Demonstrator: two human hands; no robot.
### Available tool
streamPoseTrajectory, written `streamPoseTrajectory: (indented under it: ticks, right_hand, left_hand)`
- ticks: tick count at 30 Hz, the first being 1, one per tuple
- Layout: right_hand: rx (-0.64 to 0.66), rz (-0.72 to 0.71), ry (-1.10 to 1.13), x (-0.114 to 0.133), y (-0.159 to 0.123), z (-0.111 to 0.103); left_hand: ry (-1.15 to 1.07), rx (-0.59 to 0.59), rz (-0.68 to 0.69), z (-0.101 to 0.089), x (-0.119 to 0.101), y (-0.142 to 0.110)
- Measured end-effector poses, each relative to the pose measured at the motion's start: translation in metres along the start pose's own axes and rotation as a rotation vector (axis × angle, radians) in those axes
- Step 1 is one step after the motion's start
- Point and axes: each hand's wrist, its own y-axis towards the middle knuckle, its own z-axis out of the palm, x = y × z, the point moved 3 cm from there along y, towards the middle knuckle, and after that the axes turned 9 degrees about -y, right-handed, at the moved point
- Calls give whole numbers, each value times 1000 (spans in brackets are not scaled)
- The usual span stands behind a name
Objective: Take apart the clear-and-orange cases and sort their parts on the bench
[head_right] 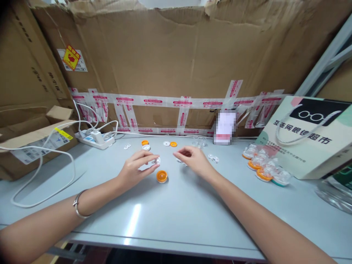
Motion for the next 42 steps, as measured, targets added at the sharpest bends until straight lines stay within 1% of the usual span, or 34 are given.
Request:
streamPoseTrajectory:
  ticks: [3, 5, 7, 9, 11, 12, 13, 15, 16, 17, 19, 20, 22, 24, 28, 30, 33, 35, 36, 38, 39, 42]
  right_hand:
    - [138, -40, 242, 24, -16, 20]
    - [189, -28, 336, 32, -24, 33]
    - [191, -7, 358, 34, -26, 39]
    - [177, -4, 319, 30, -22, 37]
    - [156, -15, 226, 21, -13, 24]
    - [127, -16, 163, 14, -7, 12]
    - [95, -6, 86, 5, -1, -2]
    - [-61, 48, -74, -15, 10, -38]
    - [-62, 90, -159, -27, 14, -54]
    - [-30, 138, -221, -38, 16, -69]
    - [123, 224, -311, -60, 17, -92]
    - [175, 263, -347, -69, 16, -101]
    - [235, 301, -418, -83, 14, -112]
    - [258, 302, -464, -90, 13, -116]
    - [341, 293, -460, -99, 14, -112]
    - [356, 300, -472, -101, 14, -111]
    - [299, 331, -516, -96, 14, -113]
    - [209, 325, -567, -84, 14, -113]
    - [159, 297, -586, -75, 14, -109]
    - [82, 193, -573, -53, 12, -93]
    - [70, 119, -523, -41, 10, -81]
    - [139, -86, -377, -8, 0, -31]
  left_hand:
    - [46, -3, 96, 3, -4, -1]
    - [69, 0, 126, 5, -5, -1]
    - [74, 23, 125, 6, -6, -2]
    - [61, 62, 105, 8, -6, -3]
    - [52, 114, 48, 8, -5, -4]
    - [49, 138, 13, 8, -4, -4]
    - [46, 162, -24, 8, -3, -4]
    - [31, 218, -84, 9, -1, -5]
    - [16, 253, -102, 9, 0, -6]
    - [-1, 293, -118, 10, 1, -6]
    - [-28, 368, -147, 12, 2, -8]
    - [-37, 397, -159, 12, 3, -9]
    - [-43, 431, -189, 13, 4, -10]
    - [-46, 452, -236, 14, 6, -11]
    - [-81, 490, -335, 15, 10, -12]
    - [-107, 498, -366, 15, 10, -12]
    - [-155, 504, -398, 16, 10, -11]
    - [-176, 501, -415, 16, 10, -11]
    - [-181, 498, -426, 16, 11, -11]
    - [-187, 490, -450, 17, 12, -12]
    - [-190, 486, -462, 17, 12, -12]
    - [-201, 471, -474, 19, 14, -13]
